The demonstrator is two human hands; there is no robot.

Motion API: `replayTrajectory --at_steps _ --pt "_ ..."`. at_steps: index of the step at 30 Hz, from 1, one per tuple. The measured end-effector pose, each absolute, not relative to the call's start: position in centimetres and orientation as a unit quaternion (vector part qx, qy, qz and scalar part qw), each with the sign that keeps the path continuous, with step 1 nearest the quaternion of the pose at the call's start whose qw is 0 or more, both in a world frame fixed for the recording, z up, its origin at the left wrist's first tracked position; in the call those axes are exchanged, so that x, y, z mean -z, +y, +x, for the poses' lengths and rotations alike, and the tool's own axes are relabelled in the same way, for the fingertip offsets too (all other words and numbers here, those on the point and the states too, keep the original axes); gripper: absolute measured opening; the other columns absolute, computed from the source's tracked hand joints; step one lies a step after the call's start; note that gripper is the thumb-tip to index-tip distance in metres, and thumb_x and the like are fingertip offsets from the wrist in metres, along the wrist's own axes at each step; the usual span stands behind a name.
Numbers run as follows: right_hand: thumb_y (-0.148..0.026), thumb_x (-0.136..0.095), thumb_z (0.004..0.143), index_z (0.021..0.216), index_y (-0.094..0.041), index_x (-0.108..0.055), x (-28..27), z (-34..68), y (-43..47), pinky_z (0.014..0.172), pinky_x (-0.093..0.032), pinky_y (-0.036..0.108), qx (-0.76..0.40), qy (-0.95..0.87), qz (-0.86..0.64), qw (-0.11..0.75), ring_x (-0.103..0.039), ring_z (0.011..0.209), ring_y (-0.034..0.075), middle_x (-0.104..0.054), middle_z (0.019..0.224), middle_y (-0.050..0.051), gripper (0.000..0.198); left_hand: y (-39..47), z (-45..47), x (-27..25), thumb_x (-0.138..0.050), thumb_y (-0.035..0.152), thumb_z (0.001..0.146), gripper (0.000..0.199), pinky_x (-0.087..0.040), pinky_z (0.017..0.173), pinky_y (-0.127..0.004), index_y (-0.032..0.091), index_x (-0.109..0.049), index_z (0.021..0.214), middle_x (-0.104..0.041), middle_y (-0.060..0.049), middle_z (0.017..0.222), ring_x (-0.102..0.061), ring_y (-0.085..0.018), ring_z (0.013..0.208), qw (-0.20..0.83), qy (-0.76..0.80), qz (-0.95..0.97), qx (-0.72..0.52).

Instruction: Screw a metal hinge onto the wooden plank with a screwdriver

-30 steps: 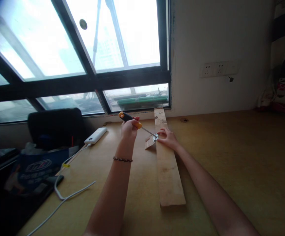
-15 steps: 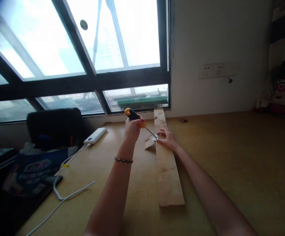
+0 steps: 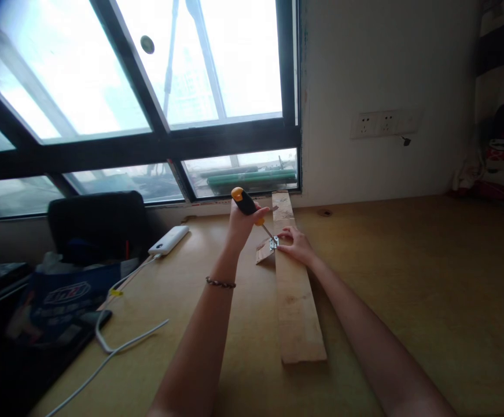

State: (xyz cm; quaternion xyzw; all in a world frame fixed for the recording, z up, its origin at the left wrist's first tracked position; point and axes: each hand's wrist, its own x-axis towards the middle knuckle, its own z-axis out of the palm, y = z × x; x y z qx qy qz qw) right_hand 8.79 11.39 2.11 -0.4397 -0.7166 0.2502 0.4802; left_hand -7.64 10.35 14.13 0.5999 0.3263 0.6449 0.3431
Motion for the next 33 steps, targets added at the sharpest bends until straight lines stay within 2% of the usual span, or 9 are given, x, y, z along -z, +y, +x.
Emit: replayTrajectory --at_steps 3,7,11,16,24,33 --pt "-0.027 -0.072 0.062 0.104 -0.020 -0.048 -2.19 8.77 11.33 0.090 -0.045 0.037 -0.254 -0.715 -0.437 0.483 -0.061 0.097 0.019 -0.066 0.101 0.006 0.048 10.25 -7.79 -14.33 -0.076 0.031 0.049 0.044 -0.041 0.054 -0.025 0.019 -0.043 0.075 -0.053 0.003 0.063 -0.053 -0.012 0.058 0.296 0.362 0.617 -0.633" --pt "-0.028 -0.072 0.062 0.103 -0.020 -0.048 -2.20 8.72 11.34 0.090 -0.045 0.037 -0.262 -0.712 -0.438 0.481 -0.061 0.098 0.019 -0.066 0.101 0.007 0.048 9.94 -7.92 -14.53 -0.072 0.032 0.054 0.036 -0.039 0.055 -0.025 0.018 -0.046 0.074 -0.055 0.002 0.063 -0.053 -0.013 0.059 0.263 0.384 0.641 -0.610" --pt "-0.028 -0.072 0.061 0.103 -0.020 -0.048 -2.22 8.69 11.33 0.090 -0.045 0.037 -0.264 -0.711 -0.438 0.482 -0.061 0.097 0.019 -0.066 0.101 0.007 0.049 9.89 -8.03 -14.42 -0.070 0.028 0.055 0.030 -0.034 0.053 -0.024 0.018 -0.046 0.070 -0.050 0.003 0.061 -0.049 -0.012 0.057 0.218 0.429 0.643 -0.595" --pt "-0.028 -0.072 0.062 0.102 -0.020 -0.049 -2.46 8.67 11.16 0.090 -0.045 0.037 -0.263 -0.712 -0.436 0.483 -0.061 0.096 0.019 -0.066 0.101 0.007 0.047 10.07 -7.85 -14.08 -0.070 0.024 0.053 0.031 -0.034 0.054 -0.025 0.019 -0.044 0.070 -0.047 0.004 0.061 -0.047 -0.012 0.056 0.217 0.433 0.626 -0.611" --pt "-0.027 -0.072 0.061 0.100 -0.020 -0.049 -2.33 8.68 11.29 0.090 -0.045 0.037 -0.259 -0.711 -0.442 0.481 -0.061 0.098 0.020 -0.066 0.100 0.007 0.045 9.88 -7.26 -13.77 -0.074 0.023 0.050 0.038 -0.035 0.056 -0.023 0.020 -0.045 0.075 -0.050 0.004 0.062 -0.047 -0.011 0.057 0.220 0.425 0.641 -0.601" --pt "-0.025 -0.071 0.063 0.101 -0.020 -0.049 -2.43 8.60 11.22 0.089 -0.046 0.036 -0.267 -0.712 -0.436 0.482 -0.061 0.097 0.019 -0.066 0.101 0.007 0.045 9.96 -7.85 -13.93 -0.073 0.021 0.052 0.039 -0.041 0.059 -0.024 0.019 -0.047 0.081 -0.059 0.000 0.073 -0.056 -0.014 0.064 0.232 0.410 0.661 -0.584"
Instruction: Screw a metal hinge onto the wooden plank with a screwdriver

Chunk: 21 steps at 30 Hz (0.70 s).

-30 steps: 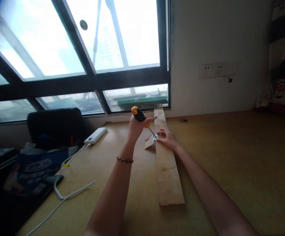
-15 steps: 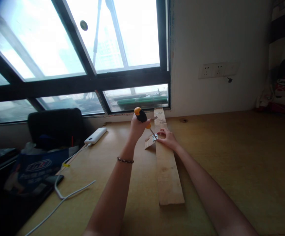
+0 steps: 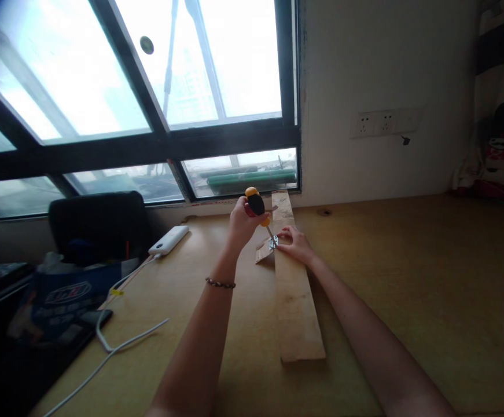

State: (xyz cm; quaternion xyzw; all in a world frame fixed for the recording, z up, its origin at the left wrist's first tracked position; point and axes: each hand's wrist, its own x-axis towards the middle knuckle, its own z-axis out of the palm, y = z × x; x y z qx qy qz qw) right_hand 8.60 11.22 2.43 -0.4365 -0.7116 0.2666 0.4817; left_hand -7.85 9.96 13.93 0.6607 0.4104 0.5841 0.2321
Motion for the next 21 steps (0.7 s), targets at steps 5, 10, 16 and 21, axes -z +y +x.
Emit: replayTrajectory --at_steps 5,10,16,21 --pt "-0.024 -0.071 0.062 0.101 -0.020 -0.048 -2.3 8.7 11.2 0.091 -0.044 0.038 -0.266 -0.712 -0.435 0.482 -0.060 0.099 0.019 -0.065 0.102 0.008 0.045 10.2 -8.0 -13.6 -0.064 0.014 0.060 0.031 -0.044 0.066 -0.027 0.020 -0.046 0.084 -0.062 -0.003 0.081 -0.060 -0.016 0.074 0.295 0.360 0.664 -0.586" --pt "-0.021 -0.070 0.063 0.101 -0.020 -0.049 -2.2 8.8 11.3 0.092 -0.044 0.038 -0.269 -0.714 -0.429 0.483 -0.060 0.099 0.019 -0.065 0.103 0.008 0.043 10.4 -7.5 -13.2 -0.058 0.008 0.059 0.031 -0.044 0.063 -0.025 0.020 -0.042 0.082 -0.059 -0.001 0.077 -0.057 -0.013 0.069 0.328 0.343 0.644 -0.600" --pt "-0.019 -0.069 0.063 0.100 -0.020 -0.049 -2.4 8.7 11.1 0.092 -0.044 0.038 -0.277 -0.713 -0.428 0.481 -0.060 0.100 0.019 -0.065 0.102 0.008 0.041 10.7 -6.6 -12.8 -0.066 0.023 0.061 0.035 -0.043 0.057 -0.024 0.020 -0.038 0.082 -0.052 0.004 0.068 -0.053 -0.010 0.058 0.324 0.351 0.621 -0.622" --pt "-0.019 -0.068 0.064 0.101 -0.020 -0.048 -2.4 8.7 11.1 0.092 -0.044 0.038 -0.279 -0.715 -0.424 0.481 -0.060 0.100 0.019 -0.065 0.103 0.008 0.042 10.9 -6.9 -12.8 -0.071 0.034 0.057 0.039 -0.040 0.056 -0.024 0.019 -0.042 0.078 -0.052 0.004 0.066 -0.052 -0.011 0.058 0.294 0.385 0.609 -0.628"
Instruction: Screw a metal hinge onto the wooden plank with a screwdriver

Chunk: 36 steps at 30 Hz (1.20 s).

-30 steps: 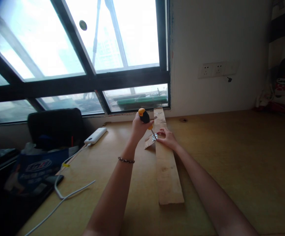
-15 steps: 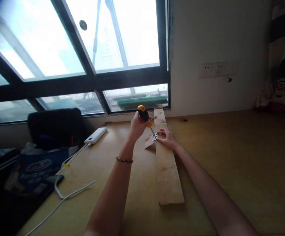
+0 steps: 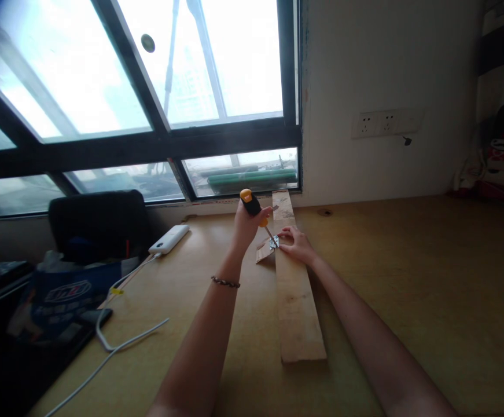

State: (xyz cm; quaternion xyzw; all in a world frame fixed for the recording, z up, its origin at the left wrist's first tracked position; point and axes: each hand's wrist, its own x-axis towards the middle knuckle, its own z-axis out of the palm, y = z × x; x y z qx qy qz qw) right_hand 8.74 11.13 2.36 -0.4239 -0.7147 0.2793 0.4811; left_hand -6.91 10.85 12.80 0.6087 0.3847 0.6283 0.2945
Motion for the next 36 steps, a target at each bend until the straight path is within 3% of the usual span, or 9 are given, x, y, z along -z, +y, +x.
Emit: replayTrajectory --at_steps 16,21,28,36 --pt "-0.021 -0.069 0.063 0.102 -0.020 -0.049 -2.4 8.7 11.1 0.093 -0.043 0.037 -0.262 -0.716 -0.435 0.479 -0.060 0.100 0.019 -0.065 0.103 0.007 0.044 10.3 -8.9 -13.9 -0.079 0.026 0.043 0.038 -0.037 0.056 -0.023 0.019 -0.052 0.069 -0.056 0.002 0.062 -0.052 -0.014 0.060 0.208 0.447 0.626 -0.604" --pt "-0.021 -0.068 0.064 0.102 -0.020 -0.049 -2.4 8.7 11.0 0.092 -0.044 0.037 -0.257 -0.717 -0.436 0.479 -0.060 0.100 0.019 -0.065 0.103 0.008 0.042 10.8 -9.5 -13.8 -0.072 0.017 0.047 0.036 -0.043 0.060 -0.027 0.018 -0.051 0.077 -0.061 0.000 0.067 -0.058 -0.016 0.065 0.297 0.412 0.615 -0.604" --pt "-0.022 -0.069 0.064 0.101 -0.020 -0.050 -2.5 8.7 11.0 0.093 -0.043 0.037 -0.252 -0.723 -0.435 0.473 -0.060 0.099 0.019 -0.065 0.102 0.007 0.041 9.6 -8.8 -14.8 -0.054 0.005 0.047 0.018 -0.046 0.060 -0.032 0.015 -0.051 0.062 -0.063 -0.004 0.060 -0.060 -0.020 0.064 0.483 0.344 0.554 -0.585" --pt "-0.023 -0.068 0.064 0.102 -0.020 -0.050 -2.2 8.7 11.2 0.092 -0.044 0.036 -0.258 -0.722 -0.424 0.482 -0.060 0.099 0.019 -0.064 0.103 0.007 0.042 9.6 -8.2 -14.4 -0.046 0.002 0.041 0.024 -0.046 0.066 -0.033 0.012 -0.058 0.059 -0.066 -0.006 0.068 -0.062 -0.025 0.077 0.545 0.244 0.516 -0.614"
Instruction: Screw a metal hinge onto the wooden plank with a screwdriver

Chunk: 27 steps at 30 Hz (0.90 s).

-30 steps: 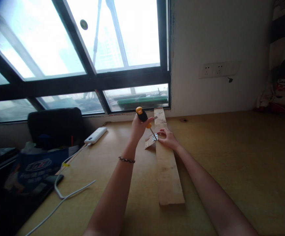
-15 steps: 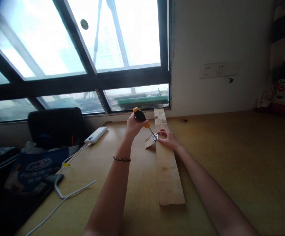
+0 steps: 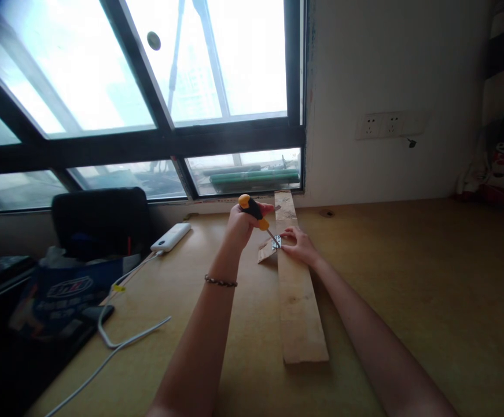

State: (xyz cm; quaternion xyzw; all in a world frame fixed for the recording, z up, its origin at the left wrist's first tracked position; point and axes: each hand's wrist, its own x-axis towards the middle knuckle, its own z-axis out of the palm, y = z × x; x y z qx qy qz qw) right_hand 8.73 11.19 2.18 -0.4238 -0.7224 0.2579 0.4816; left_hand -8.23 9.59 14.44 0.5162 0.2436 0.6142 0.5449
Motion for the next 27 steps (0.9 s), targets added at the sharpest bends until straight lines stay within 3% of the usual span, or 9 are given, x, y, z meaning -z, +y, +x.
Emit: replayTrajectory --at_steps 7,15,27 --pt "-0.021 -0.068 0.064 0.102 -0.021 -0.050 -2.1 8.8 11.2 0.093 -0.042 0.038 -0.251 -0.724 -0.432 0.477 -0.059 0.100 0.019 -0.065 0.103 0.006 0.043 8.7 -9.1 -15.8 -0.044 0.002 0.041 0.030 -0.045 0.067 -0.031 0.013 -0.056 0.066 -0.065 -0.004 0.073 -0.062 -0.020 0.070 0.558 0.207 0.475 -0.648" --pt "-0.020 -0.068 0.065 0.103 -0.020 -0.049 -2.2 8.8 11.2 0.094 -0.041 0.038 -0.242 -0.729 -0.432 0.472 -0.059 0.101 0.019 -0.064 0.104 0.006 0.043 10.0 -11.1 -15.4 -0.042 0.000 0.040 0.028 -0.041 0.055 -0.024 0.014 -0.048 0.063 -0.051 0.001 0.060 -0.050 -0.009 0.054 0.565 0.193 0.409 -0.690" --pt "-0.020 -0.068 0.064 0.102 -0.021 -0.049 -1.9 8.9 11.4 0.093 -0.041 0.038 -0.235 -0.730 -0.436 0.471 -0.059 0.101 0.019 -0.064 0.104 0.006 0.042 10.6 -9.0 -13.8 -0.041 -0.001 0.038 0.027 -0.034 0.049 -0.022 0.013 -0.047 0.060 -0.047 0.001 0.056 -0.045 -0.009 0.051 0.557 0.228 0.396 -0.694"
